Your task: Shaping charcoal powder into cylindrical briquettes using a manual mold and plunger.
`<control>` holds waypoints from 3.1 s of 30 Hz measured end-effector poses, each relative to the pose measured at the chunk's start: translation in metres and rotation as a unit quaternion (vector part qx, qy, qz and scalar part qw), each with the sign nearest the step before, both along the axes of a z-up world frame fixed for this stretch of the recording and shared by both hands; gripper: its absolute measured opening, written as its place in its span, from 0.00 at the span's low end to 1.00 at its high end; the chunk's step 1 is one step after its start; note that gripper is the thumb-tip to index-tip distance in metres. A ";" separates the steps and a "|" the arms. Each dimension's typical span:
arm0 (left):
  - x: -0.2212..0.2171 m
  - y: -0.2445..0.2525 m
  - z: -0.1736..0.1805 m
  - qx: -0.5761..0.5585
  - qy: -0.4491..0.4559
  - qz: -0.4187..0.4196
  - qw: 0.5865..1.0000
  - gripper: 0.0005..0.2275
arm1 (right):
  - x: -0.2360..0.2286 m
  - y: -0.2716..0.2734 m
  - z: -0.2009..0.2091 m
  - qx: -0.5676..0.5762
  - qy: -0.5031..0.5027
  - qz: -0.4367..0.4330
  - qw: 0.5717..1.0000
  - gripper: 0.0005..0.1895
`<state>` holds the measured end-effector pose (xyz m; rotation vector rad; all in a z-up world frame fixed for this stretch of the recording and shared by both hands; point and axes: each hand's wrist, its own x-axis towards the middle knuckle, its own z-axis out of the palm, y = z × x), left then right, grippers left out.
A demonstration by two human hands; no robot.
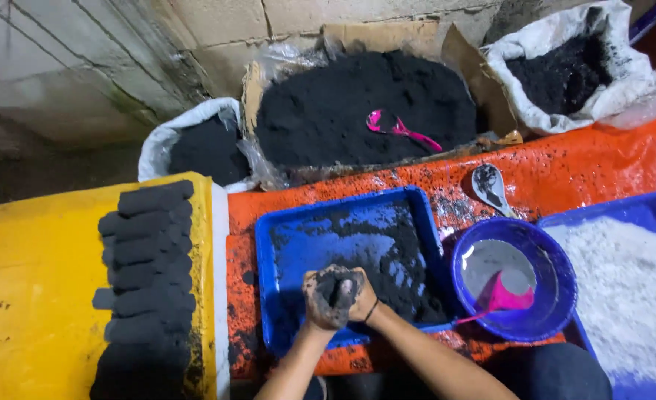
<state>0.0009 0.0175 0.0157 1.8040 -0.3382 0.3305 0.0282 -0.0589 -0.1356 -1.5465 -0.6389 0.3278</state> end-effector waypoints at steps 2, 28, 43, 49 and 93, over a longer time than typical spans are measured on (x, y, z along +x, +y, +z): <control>0.000 0.001 0.002 -0.007 0.016 -0.009 1.000 0.08 | 0.003 0.000 0.001 -0.005 0.015 -0.005 1.000 0.21; 0.001 -0.007 -0.018 -0.004 -0.136 0.109 0.985 0.07 | 0.000 -0.001 -0.015 0.033 0.049 -0.036 0.998 0.16; 0.007 -0.016 -0.007 -0.044 -0.152 0.126 0.979 0.12 | -0.001 0.002 -0.042 0.038 0.086 -0.042 0.995 0.14; 0.013 -0.004 0.003 -0.056 -0.161 0.132 0.977 0.14 | 0.005 -0.001 -0.050 0.045 0.098 -0.044 0.993 0.14; -0.020 0.003 0.058 -0.138 0.384 0.345 0.846 0.30 | -0.013 -0.075 0.136 -0.165 -0.113 -0.155 0.967 0.14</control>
